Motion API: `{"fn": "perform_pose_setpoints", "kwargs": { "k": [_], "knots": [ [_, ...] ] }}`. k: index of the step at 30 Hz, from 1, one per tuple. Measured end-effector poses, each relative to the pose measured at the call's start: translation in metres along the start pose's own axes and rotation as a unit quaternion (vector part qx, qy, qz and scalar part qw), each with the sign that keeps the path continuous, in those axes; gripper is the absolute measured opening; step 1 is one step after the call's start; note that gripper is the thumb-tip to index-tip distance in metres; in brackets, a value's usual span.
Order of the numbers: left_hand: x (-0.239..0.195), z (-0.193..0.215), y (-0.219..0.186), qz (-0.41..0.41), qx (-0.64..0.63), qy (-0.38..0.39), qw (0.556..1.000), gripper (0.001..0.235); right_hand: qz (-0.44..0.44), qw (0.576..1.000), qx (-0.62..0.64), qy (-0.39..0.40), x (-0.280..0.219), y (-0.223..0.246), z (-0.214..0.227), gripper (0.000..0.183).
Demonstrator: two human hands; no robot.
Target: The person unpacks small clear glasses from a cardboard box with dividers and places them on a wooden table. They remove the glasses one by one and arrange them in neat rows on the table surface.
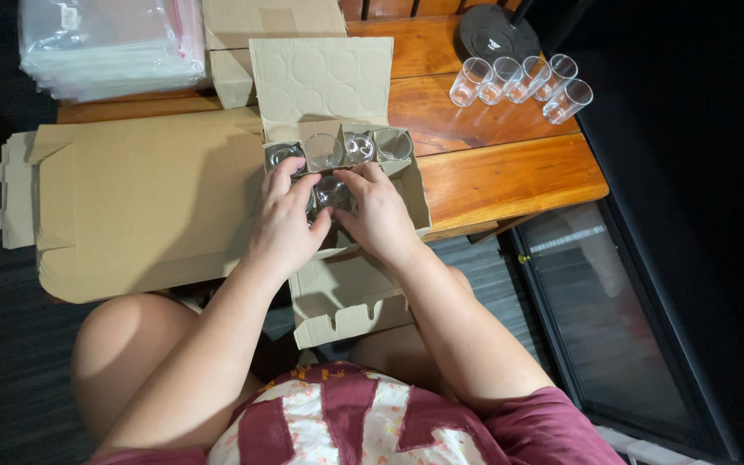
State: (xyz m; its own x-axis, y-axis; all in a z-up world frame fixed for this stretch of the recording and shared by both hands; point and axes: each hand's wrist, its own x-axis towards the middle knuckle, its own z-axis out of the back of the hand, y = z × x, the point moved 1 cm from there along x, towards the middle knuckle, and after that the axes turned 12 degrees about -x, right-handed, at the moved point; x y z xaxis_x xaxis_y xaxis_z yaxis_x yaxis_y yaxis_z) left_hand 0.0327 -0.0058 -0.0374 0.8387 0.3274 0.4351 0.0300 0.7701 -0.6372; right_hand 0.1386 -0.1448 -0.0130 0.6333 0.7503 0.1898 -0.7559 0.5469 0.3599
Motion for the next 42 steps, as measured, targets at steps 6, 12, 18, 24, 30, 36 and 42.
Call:
{"fn": "perform_pose_setpoints", "kwargs": {
  "k": [6, 12, 18, 24, 30, 36, 42],
  "knots": [
    [-0.001, -0.001, 0.001, 0.003, 0.001, 0.000, 1.000, 0.048, 0.008, 1.000, 0.001, -0.015, 0.000, 0.002, 0.002, 0.059],
    [-0.001, -0.002, 0.002, -0.010, 0.006, -0.009, 1.000, 0.048, 0.001, 1.000, 0.012, -0.020, 0.001, 0.003, 0.002, 0.060],
    [0.000, -0.005, 0.004, -0.001, 0.016, -0.001, 1.000, 0.048, -0.009, 1.000, 0.013, -0.019, 0.011, -0.002, -0.005, 0.058],
    [0.003, 0.000, 0.001, 0.014, -0.017, -0.003, 1.000, 0.048, -0.004, 0.998, 0.049, -0.047, 0.016, -0.009, -0.006, 0.055],
    [0.014, 0.021, -0.018, -0.001, -0.170, -0.034, 0.985, 0.033, -0.031, 0.982, 0.164, -0.089, 0.005, 0.008, 0.037, 0.065],
    [0.026, 0.013, -0.029, 0.073, -0.331, -0.046, 0.940, 0.035, -0.098, 0.914, 0.383, -0.089, -0.004, 0.001, 0.050, 0.064],
    [0.035, 0.004, -0.065, 0.240, -0.522, 0.049, 0.817, 0.057, -0.049, 0.866, 0.455, -0.201, -0.024, -0.012, 0.065, 0.061]
  ]
}}
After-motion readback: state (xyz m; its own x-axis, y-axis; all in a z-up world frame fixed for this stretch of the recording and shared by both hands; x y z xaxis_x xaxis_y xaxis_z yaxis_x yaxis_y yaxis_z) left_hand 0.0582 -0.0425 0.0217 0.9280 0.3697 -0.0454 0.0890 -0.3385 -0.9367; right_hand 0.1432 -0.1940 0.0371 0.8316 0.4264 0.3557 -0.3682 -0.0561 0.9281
